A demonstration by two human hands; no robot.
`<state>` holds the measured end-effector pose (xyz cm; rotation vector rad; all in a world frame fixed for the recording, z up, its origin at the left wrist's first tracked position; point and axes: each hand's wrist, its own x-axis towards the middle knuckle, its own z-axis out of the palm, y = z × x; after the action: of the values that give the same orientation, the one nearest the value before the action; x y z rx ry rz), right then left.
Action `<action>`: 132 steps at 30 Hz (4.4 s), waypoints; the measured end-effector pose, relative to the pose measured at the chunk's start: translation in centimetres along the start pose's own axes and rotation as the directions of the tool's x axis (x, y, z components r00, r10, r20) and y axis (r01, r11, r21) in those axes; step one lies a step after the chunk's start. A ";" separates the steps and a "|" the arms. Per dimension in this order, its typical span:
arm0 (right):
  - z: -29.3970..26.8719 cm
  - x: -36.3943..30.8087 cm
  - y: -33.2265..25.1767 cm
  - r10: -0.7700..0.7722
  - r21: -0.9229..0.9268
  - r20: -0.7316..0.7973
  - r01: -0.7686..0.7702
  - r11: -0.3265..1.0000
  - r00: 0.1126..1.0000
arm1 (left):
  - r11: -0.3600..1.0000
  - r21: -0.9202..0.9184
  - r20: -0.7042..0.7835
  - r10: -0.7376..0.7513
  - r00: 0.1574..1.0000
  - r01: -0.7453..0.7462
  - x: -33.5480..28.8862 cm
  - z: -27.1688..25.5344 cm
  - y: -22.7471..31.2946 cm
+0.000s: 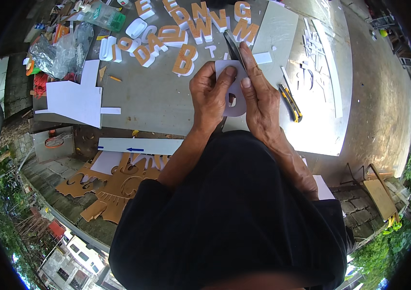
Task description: Cutting and preparing foam letters for sign assembly using a utility knife.
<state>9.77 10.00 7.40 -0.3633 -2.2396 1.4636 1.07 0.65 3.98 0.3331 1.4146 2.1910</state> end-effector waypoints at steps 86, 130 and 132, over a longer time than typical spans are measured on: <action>-0.2 -1.0 0.2 -0.202 -0.634 -0.059 0.120 0.764 0.978 | 0.543 0.623 0.246 0.548 0.799 -0.564 1.6 0.0 -0.5; 2.2 -3.1 0.4 -0.121 -0.083 -0.040 0.117 0.990 0.992 | 0.989 0.026 -0.228 0.150 0.962 -0.148 3.4 -0.1 -0.6; 2.1 -3.1 0.4 -0.089 -0.068 -0.048 0.086 0.994 0.995 | 0.972 0.115 -0.183 0.224 0.957 -0.205 3.5 -0.2 -0.9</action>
<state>11.42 7.16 5.67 -0.3155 -2.2380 1.3239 -1.71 2.72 2.84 0.3260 1.6616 2.3904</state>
